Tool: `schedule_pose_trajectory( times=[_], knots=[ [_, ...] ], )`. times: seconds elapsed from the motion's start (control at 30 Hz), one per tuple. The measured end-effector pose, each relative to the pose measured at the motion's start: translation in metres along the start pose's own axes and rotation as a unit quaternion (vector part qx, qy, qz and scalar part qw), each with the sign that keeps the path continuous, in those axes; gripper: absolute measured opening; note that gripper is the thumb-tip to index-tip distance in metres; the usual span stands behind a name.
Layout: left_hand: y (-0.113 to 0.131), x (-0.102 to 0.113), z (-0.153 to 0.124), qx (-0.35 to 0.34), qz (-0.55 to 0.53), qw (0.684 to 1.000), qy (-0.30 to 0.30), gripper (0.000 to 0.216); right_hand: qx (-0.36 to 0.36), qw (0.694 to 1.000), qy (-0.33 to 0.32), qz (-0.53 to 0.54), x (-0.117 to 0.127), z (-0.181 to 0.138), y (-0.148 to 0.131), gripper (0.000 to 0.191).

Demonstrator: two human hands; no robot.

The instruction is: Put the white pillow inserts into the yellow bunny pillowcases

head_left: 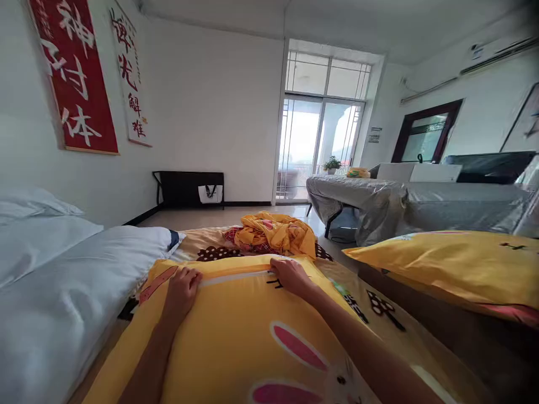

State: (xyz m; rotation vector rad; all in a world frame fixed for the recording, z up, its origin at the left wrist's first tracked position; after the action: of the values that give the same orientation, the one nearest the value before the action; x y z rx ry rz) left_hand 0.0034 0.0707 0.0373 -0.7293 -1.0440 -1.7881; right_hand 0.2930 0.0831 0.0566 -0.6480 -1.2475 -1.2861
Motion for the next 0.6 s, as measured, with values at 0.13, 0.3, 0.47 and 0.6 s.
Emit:
schedule_pose_trajectory(
  times=[0.13, 0.3, 0.47, 0.6],
  knots=[
    [0.01, 0.019, -0.005, 0.048, 0.058, 0.997, 0.036, 0.029, -0.005, 1.0, 0.004, 0.014, 0.004, -0.01, 0.016, 0.025],
    [0.121, 0.026, 0.004, -0.06, 0.077, 0.995, 0.037, 0.032, 0.021, 0.999, -0.012, 0.027, 0.009, -0.006, 0.02, 0.023],
    [0.226, -0.041, 0.01, -0.147, -0.026, 0.986, -0.08, 0.024, 0.092, 0.995, -0.033, 0.038, 0.017, 0.01, 0.021, 0.016],
    [0.229, -0.072, 0.011, -0.121, -0.06, 0.99, -0.049, 0.024, 0.101, 0.993, -0.043, 0.034, 0.018, 0.015, 0.027, 0.018]
  ],
)
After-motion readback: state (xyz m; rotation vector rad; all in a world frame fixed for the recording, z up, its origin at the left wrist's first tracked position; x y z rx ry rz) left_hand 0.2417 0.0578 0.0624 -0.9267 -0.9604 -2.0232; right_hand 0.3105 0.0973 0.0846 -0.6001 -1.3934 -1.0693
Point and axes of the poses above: each hand's wrist, its own z-axis towards the middle knuckle, its own x-axis out of the back of the hand, y = z × x, the point moved 8 cm from there along z, towards the middle knuckle, and after that the axes turned 13 degrees about -z, right-handed, at the moved point
